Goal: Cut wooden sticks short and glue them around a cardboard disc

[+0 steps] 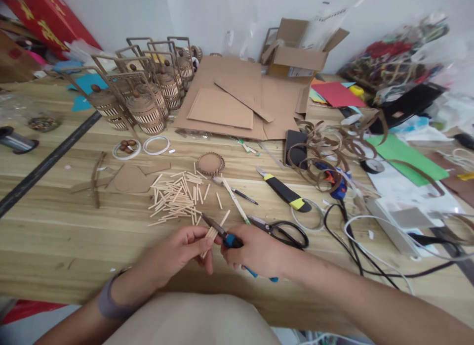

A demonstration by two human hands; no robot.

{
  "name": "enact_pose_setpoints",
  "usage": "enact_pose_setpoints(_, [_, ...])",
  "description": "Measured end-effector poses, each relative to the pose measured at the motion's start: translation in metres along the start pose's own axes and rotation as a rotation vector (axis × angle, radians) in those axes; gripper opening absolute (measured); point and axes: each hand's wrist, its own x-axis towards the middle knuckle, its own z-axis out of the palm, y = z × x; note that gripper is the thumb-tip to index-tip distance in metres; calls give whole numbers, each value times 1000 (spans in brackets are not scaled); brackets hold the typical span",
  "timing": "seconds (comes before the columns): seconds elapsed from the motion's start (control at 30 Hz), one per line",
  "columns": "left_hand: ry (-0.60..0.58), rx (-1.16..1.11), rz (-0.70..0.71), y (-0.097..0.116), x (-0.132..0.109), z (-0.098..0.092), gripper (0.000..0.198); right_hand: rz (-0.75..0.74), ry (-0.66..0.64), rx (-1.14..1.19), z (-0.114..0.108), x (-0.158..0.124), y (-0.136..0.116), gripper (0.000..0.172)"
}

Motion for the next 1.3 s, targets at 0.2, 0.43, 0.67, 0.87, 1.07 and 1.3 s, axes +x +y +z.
enact_pose_setpoints(0.2, [4,53,1,-1,-1,1,47,-2,80,-160,6,1,6,7])
enact_pose_setpoints(0.43, [3,213,17,4,-6,1,39,-105,27,-127,0,-3,0,10])
enact_pose_setpoints(0.67, [38,214,9,3,-5,3,36,-35,-32,12,1,0,-1,16])
enact_pose_setpoints(0.87, [45,111,-5,-1,-4,5,37,-78,15,-94,0,-1,0,16])
enact_pose_setpoints(1.07, [68,63,-2,-2,-5,7,39,-23,43,-113,7,3,7,9])
enact_pose_setpoints(1.3, [78,136,31,-3,-11,-3,37,-184,73,-229,7,-2,-2,12])
